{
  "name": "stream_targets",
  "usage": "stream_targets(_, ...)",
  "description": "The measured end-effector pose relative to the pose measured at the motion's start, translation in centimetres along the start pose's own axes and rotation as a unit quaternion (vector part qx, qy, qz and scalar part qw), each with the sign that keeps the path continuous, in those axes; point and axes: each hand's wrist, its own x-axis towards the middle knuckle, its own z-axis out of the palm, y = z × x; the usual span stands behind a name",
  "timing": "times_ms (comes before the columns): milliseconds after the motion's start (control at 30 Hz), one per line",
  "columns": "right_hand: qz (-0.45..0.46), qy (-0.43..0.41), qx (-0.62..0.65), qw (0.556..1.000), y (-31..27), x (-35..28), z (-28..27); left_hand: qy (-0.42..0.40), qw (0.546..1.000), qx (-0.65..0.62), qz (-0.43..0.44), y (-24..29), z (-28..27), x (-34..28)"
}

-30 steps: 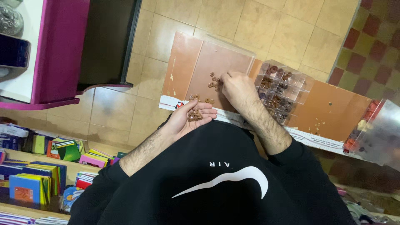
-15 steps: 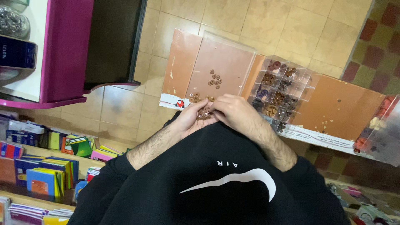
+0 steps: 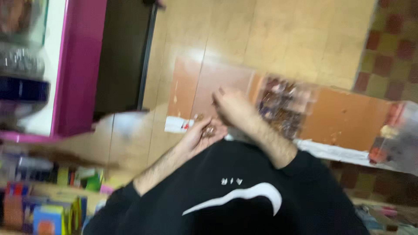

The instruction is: The person sorts buttons by hand into different compartments of a plastic storage box, moving various buttons between their palm and the box while positioned over a counter.

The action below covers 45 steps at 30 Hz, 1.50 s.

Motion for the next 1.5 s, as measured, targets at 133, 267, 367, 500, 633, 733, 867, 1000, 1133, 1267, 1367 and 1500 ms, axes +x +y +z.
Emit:
stream_targets(133, 0.006, 0.061, -0.007, 0.998, 0.8, 0.5, 5.3, 0.021, 1.0, 0.015, -0.018, 0.6, 1.4, -0.2)
stream_targets(267, -0.005, 0.127, -0.066, 0.99, 0.7, 0.9, 7.6, 0.029, 0.999, -0.005, -0.014, 0.7, 2.0, -0.2)
stream_targets(367, -0.005, 0.154, -0.094, 0.984, -0.1, 1.1, 8.8, 0.042, 0.999, -0.029, -0.009, 0.0, 1.5, 0.2)
stream_targets(500, -0.016, 0.202, -0.129, 0.971, -0.1, 2.1, 9.1, 0.058, 0.997, -0.058, 0.011, -1.1, 0.9, 0.8)
stream_targets(633, -0.051, 0.225, -0.137, 0.963, 0.8, 2.5, 9.6, 0.075, 0.995, -0.061, 0.031, -2.0, 2.5, 0.5)
stream_targets(733, -0.068, 0.227, -0.126, 0.963, 0.7, 2.0, 8.4, 0.073, 0.994, -0.074, 0.045, -3.1, 2.5, 0.7)
stream_targets(867, -0.075, 0.218, -0.125, 0.965, 1.0, 1.6, 8.0, 0.076, 0.992, -0.072, 0.074, -3.7, 4.3, -0.6)
stream_targets(1000, -0.092, 0.194, -0.146, 0.966, 1.0, 0.9, 5.2, 0.075, 0.991, -0.078, 0.084, -4.8, 3.7, -0.1)
stream_targets(1133, -0.115, 0.198, -0.159, 0.96, 1.2, 0.2, 4.2, 0.063, 0.99, -0.09, 0.083, -4.9, 3.9, -0.9)
stream_targets(1267, -0.126, 0.188, -0.115, 0.967, 3.3, 0.5, 4.1, 0.045, 0.99, -0.092, 0.094, -3.9, 3.1, -1.6)
stream_targets(1367, -0.113, 0.167, -0.039, 0.979, 5.4, 0.4, 5.0, 0.036, 0.99, -0.096, 0.093, -3.3, 3.2, -2.4)
stream_targets(1500, -0.049, 0.124, 0.091, 0.987, 5.4, -1.5, 4.1, 0.013, 0.994, -0.069, 0.086, -2.0, 4.9, -3.0)
